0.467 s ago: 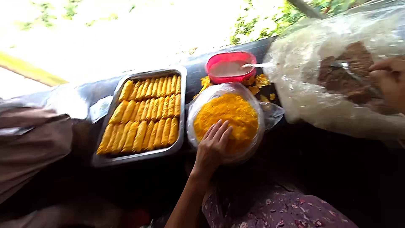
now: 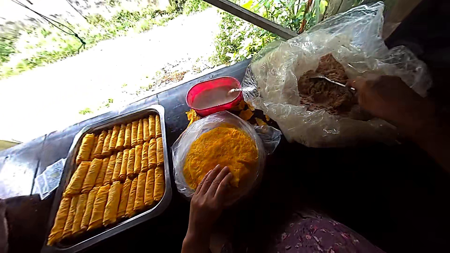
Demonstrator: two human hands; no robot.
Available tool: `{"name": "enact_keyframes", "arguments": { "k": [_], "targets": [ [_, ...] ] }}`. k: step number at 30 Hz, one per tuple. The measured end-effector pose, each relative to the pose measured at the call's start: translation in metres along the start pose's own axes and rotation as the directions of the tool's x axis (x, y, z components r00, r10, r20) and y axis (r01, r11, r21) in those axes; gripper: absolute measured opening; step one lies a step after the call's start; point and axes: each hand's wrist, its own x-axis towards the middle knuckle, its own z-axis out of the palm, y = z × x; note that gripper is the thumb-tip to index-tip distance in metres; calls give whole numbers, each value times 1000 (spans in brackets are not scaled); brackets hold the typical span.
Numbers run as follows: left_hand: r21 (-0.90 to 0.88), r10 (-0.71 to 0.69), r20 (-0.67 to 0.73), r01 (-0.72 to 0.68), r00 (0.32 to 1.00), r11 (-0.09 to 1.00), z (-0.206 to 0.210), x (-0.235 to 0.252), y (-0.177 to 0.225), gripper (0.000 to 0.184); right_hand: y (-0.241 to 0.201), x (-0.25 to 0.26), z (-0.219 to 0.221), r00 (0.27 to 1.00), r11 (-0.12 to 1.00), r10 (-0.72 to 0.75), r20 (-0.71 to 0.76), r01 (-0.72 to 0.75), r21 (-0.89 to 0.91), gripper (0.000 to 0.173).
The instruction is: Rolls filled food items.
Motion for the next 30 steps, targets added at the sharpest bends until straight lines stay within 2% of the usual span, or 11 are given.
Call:
{"name": "enact_keyframes", "arguments": {
  "k": [4, 7, 16, 20, 26, 30],
  "targets": [
    [-20, -23, 7, 23, 1000, 1000, 1, -1, 2, 28, -4, -2, -8, 995, 998, 52, -89, -53, -16, 23],
    [-48, -49, 7, 49, 999, 998, 2, -3, 4, 27, 3, -13, 0, 980, 999, 5, -197, -11, -31, 27],
    [-69, -86, -2, 86, 996, 994, 4, -6, 7, 27, 3, -50, 21, 948, 995, -94, -303, 84, -48, 38],
    [-78, -94, 4, 94, 996, 993, 4, -7, 8, 26, 3, -58, 28, 943, 990, -141, -302, 134, -45, 42],
    [-62, -97, 5, 97, 995, 993, 3, -5, 10, 27, 9, -65, 30, 956, 993, -98, -275, 112, 36, 41],
    [-28, -95, 16, 95, 995, 995, 1, -3, 11, 30, 21, -61, 21, 980, 964, -6, -198, 58, 260, 33]
  ]
}}
